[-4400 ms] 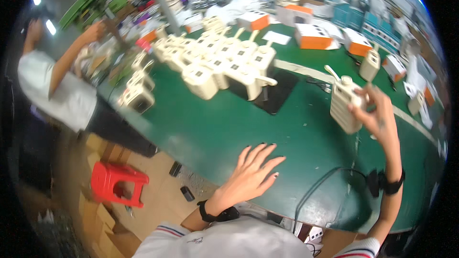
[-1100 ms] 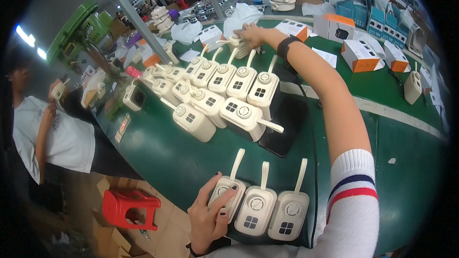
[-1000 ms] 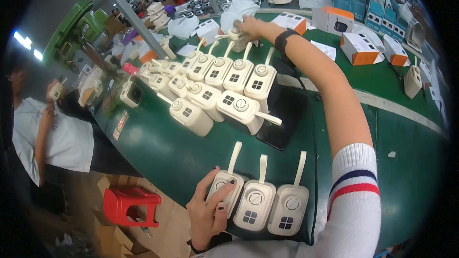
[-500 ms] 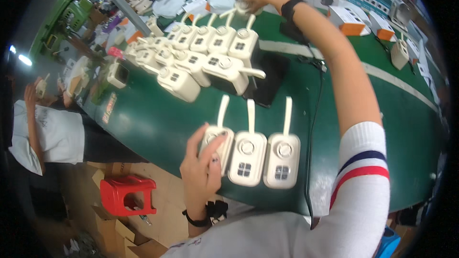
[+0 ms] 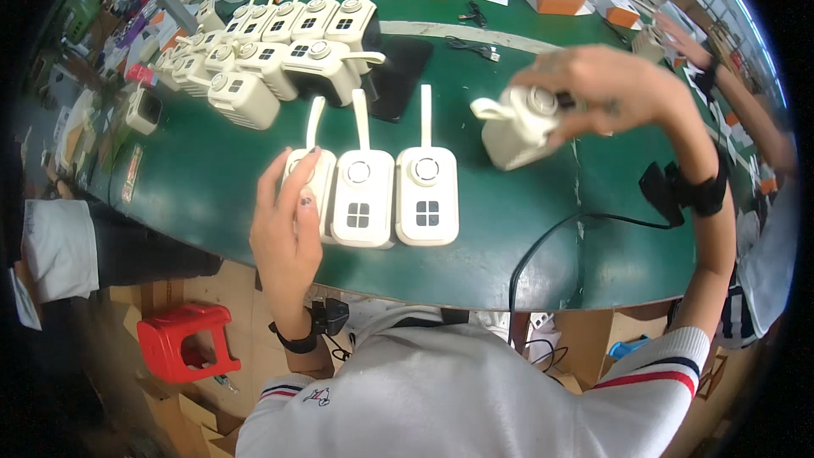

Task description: Testing the functions and lighting of plastic walkie-talkie devices on an assembly line.

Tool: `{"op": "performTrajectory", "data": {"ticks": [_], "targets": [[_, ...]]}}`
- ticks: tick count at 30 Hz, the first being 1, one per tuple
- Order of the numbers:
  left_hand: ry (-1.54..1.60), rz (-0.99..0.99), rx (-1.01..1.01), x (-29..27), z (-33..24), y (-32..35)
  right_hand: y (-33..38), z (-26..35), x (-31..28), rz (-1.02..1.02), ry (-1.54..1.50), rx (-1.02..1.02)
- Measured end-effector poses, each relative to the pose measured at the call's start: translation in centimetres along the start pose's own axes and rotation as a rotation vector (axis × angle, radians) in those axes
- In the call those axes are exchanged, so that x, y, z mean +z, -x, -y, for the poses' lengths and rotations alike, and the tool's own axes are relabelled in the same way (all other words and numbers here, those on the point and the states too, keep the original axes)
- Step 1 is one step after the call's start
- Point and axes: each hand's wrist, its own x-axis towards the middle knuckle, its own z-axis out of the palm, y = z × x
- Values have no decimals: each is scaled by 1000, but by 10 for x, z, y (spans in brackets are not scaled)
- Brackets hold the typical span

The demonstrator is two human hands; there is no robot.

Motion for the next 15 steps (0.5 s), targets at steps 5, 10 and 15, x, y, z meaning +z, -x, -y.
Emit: {"op": "performTrajectory", "data": {"ticks": [5, 10, 15], "targets": [[5, -18, 4, 5, 0, 2, 28, 50, 38, 2, 62, 184], [3, -30, 25, 8, 0, 2, 23, 71, 69, -204, -93, 590], [106, -74, 35, 12, 5, 5, 2, 95, 85, -356, -123, 614]]}}
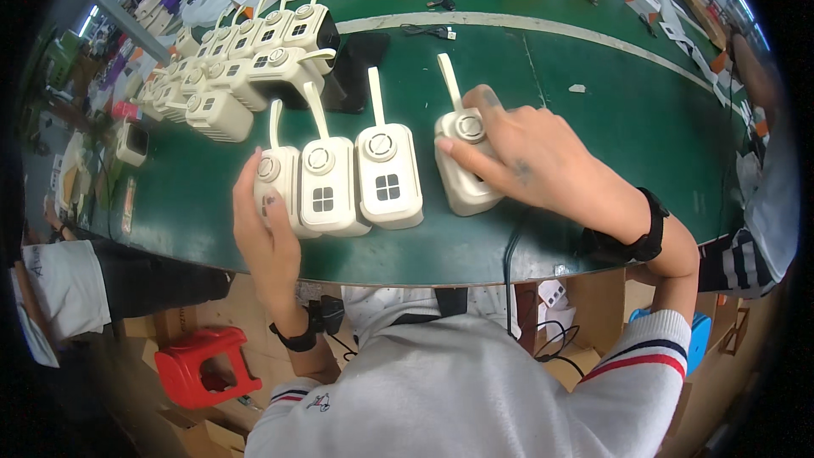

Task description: Testing the functions and lighting of plastic walkie-talkie devices on an assembly line.

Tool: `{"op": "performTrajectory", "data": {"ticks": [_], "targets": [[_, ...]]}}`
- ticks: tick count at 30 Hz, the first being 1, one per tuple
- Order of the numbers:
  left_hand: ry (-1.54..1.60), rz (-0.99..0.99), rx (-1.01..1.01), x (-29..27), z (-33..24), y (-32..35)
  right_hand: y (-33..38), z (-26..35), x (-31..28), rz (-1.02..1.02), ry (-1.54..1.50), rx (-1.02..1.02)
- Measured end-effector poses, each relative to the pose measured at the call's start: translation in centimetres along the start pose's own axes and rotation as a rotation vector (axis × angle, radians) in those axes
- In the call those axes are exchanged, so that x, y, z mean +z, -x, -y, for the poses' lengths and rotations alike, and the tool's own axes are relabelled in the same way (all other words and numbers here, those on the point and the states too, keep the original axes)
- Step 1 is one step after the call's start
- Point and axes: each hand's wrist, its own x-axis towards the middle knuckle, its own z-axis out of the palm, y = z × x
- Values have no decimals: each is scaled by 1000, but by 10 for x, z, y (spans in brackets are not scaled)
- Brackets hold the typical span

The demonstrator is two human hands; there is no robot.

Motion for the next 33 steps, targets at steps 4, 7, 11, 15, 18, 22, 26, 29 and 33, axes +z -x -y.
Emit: {"op": "performTrajectory", "data": {"ticks": [4, 7, 11, 15, 18, 22, 26, 29, 33], "targets": [[99, -50, -15, 1, 6, 11, 1, 13, 7, 25, -273, 4], [123, -49, 46, -4, 10, 18, 7, 22, -4, 105, -420, 177], [-4, -81, 88, -9, 1, 30, 35, 30, 11, -246, 23, -23], [-390, 35, 191, -29, -11, 41, 56, 49, 22, -320, 113, -157], [-262, 37, 193, -28, -8, 42, 58, 55, 33, -363, 202, -164], [-337, 66, 260, -32, -10, 40, 62, 65, 42, -416, 265, -79], [-396, 172, 173, -32, -28, 40, 64, 76, 43, -416, 266, -60], [-458, 181, 186, -33, -34, 39, 62, 82, 43, -379, 275, 4], [-429, 312, 89, -34, -49, 39, 58, 92, 49, -365, 246, 14]]}}
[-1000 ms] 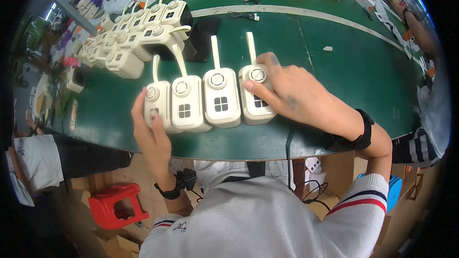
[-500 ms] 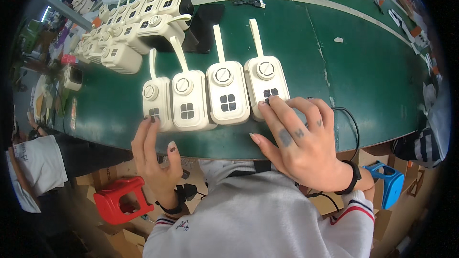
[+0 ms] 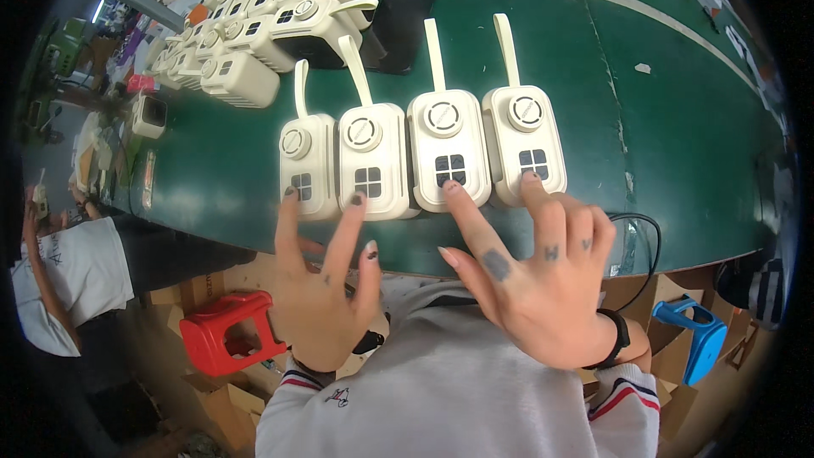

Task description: Testing the functions and lighting of plastic walkie-talkie devices on an assembly line.

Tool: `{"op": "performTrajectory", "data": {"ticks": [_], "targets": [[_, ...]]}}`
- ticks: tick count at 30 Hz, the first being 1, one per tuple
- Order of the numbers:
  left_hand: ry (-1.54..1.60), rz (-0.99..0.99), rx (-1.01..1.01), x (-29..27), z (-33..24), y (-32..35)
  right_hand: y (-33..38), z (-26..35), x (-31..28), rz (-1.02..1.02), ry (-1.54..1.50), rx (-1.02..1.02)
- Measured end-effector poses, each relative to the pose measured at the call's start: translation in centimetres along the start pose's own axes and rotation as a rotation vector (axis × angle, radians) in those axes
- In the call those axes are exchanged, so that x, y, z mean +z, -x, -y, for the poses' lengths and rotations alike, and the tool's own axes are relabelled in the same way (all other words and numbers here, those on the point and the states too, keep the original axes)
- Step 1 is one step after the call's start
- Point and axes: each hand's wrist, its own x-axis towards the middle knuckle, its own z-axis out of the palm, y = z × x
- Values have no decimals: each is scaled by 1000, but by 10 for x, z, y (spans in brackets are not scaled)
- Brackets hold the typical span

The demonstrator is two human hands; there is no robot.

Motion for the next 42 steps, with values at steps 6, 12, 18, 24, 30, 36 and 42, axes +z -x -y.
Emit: {"op": "performTrajectory", "data": {"ticks": [6, 12, 18, 24, 30, 36, 42], "targets": [[27, -39, -7, 8, -2, 1, -1, 5, 8, 27, -37, 23], [-35, 0, 27, 4, -2, 1, 0, 5, 9, 55, -16, 77], [20, -44, 10, 11, -1, 3, 1, 7, 9, 53, -39, 94], [19, -15, -26, 9, -3, 1, 1, 7, 10, 63, -65, 108], [-29, 36, -81, 2, -8, -4, 5, 11, 17, 27, -207, 192], [-21, 9, -54, 7, -6, -4, 8, 13, 25, -13, -301, 233], [-41, -22, -9, 15, 0, 3, 9, 12, 24, 8, -294, 222]]}}
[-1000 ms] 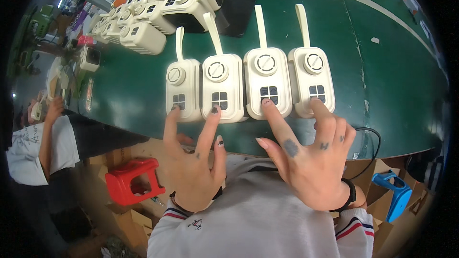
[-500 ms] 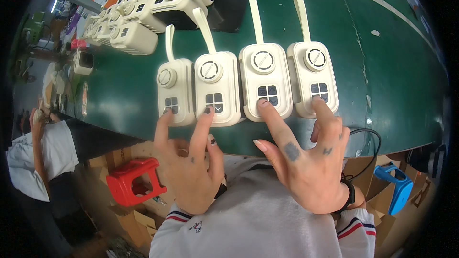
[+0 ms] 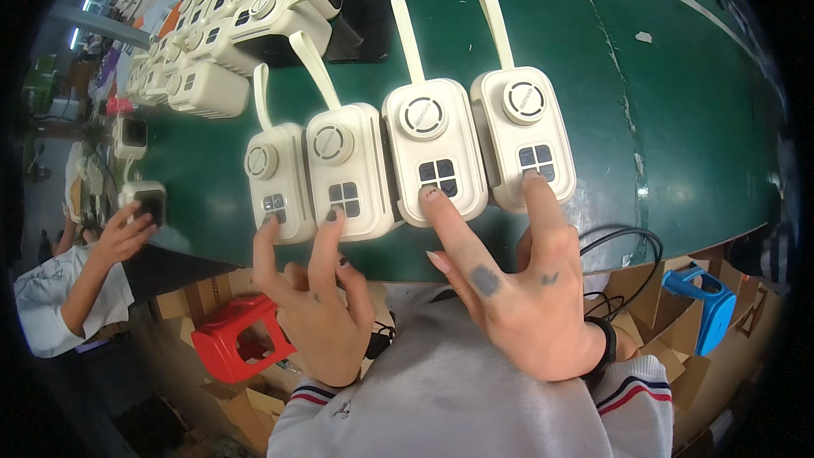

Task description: Testing the functions and lighting of plastic walkie-talkie devices on an assembly line.

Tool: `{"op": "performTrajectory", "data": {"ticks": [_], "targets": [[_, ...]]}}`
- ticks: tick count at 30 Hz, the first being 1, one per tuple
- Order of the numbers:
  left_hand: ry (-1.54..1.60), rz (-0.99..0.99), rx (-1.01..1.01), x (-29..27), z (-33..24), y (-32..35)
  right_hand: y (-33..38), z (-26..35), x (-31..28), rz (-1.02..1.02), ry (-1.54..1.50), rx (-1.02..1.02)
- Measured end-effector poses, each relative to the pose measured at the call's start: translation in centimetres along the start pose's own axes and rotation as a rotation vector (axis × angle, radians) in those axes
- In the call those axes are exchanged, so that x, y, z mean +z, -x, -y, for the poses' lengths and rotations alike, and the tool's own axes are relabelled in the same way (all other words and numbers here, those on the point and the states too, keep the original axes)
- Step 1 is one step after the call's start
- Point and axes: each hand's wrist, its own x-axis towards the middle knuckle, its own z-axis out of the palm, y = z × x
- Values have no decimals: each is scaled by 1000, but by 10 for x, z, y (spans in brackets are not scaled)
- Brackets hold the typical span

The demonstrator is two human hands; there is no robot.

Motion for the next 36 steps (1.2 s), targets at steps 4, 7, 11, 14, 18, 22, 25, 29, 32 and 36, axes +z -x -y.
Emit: {"op": "performTrajectory", "data": {"ticks": [4, 7, 11, 14, 18, 22, 25, 29, 32, 36], "targets": [[-29, 33, 10, -2, 0, -1, -1, 1, -1, 15, 1, 22], [-23, 24, 14, 1, 0, -1, -1, 1, 0, -15, 0, 16], [6, 22, 0, 1, 2, -1, -5, -1, -6, 62, 15, -53], [25, 37, -11, 1, 1, -1, -2, -3, -2, 24, 11, -39], [34, 48, -11, 0, 1, -2, -1, -5, 1, -21, -10, -24], [24, 36, -17, 1, 1, -1, -2, -4, -6, 89, 3, -42], [22, 31, -3, 0, 2, -1, -3, -4, -5, 52, 31, -80], [28, 42, -4, 0, 1, -2, -2, -6, -4, 33, 46, -97], [28, 36, -8, 0, 0, -2, 1, -6, 2, -9, 34, -73], [33, 33, -14, 1, 0, -1, 1, -2, 1, -7, 18, -17]]}}
